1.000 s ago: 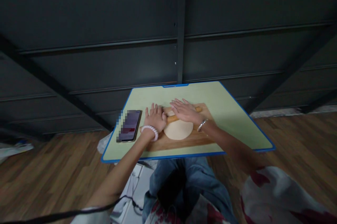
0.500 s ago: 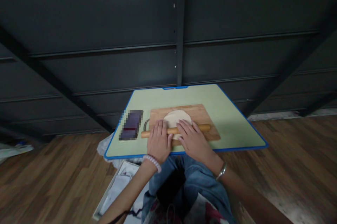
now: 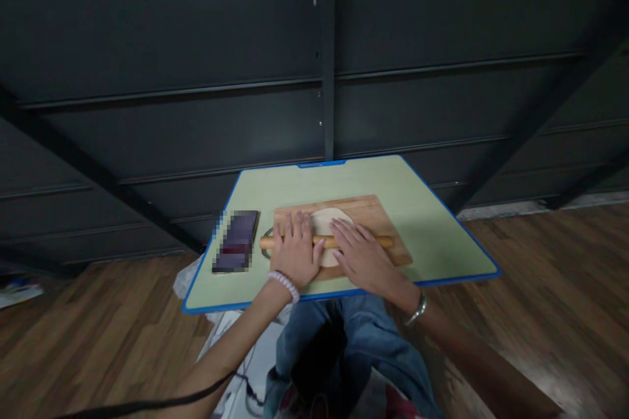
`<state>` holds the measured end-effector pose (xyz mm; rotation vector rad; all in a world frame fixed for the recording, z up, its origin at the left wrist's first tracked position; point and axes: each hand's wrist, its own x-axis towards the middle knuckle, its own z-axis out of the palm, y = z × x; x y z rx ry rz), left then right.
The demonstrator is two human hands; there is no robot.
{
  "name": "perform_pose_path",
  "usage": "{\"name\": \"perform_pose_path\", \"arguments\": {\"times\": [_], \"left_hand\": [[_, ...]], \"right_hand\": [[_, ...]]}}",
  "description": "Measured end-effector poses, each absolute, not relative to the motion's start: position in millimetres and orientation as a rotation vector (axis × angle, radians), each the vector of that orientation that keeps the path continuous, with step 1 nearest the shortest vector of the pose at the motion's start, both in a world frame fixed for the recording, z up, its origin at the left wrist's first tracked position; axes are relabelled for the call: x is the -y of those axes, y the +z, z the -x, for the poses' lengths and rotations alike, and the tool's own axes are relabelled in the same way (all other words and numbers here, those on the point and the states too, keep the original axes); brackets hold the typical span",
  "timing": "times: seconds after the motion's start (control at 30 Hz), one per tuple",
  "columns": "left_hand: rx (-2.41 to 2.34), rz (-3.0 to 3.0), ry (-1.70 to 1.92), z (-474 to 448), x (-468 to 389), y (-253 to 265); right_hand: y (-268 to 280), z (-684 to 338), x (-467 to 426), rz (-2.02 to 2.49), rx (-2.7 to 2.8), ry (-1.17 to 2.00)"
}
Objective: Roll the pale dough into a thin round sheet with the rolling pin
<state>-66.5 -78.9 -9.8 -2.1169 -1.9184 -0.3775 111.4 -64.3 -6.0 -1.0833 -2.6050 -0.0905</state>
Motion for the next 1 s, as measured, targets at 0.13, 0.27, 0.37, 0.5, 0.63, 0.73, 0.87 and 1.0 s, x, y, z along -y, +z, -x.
{"name": "perform_pose_path", "arguments": {"times": [0.13, 0.27, 0.37, 0.5, 0.63, 0.73, 0.87, 1.0], "left_hand": [[1.838, 2.217, -0.365, 75, 58, -9], [1.871, 2.211, -0.339, 76, 33, -10], [1.956, 2.184, -0.322, 75, 12, -8], [2.081, 2.234, -0.262, 74, -7, 3], [2.211, 2.308, -0.192, 76, -22, 16], [2.28, 2.275, -0.184, 77, -35, 16], [2.227, 2.24, -0.209, 79, -50, 11], [2.28, 2.25, -0.133, 82, -66, 8]], "right_hand": [[-3, -108, 43, 1.081, 2.605, -0.125], [-1, -105, 17, 1.105, 2.604, -0.133], [-1, -102, -3, 1.136, 2.591, -0.169], [-3, -99, -24, 1.191, 2.585, -0.191], [-6, -98, -43, 1.239, 2.628, -0.128], [-6, -100, -58, 1.187, 2.746, -0.082], [-5, -97, -78, 1.216, 2.757, 0.001], [-7, -90, -99, 1.265, 2.72, 0.233]]}}
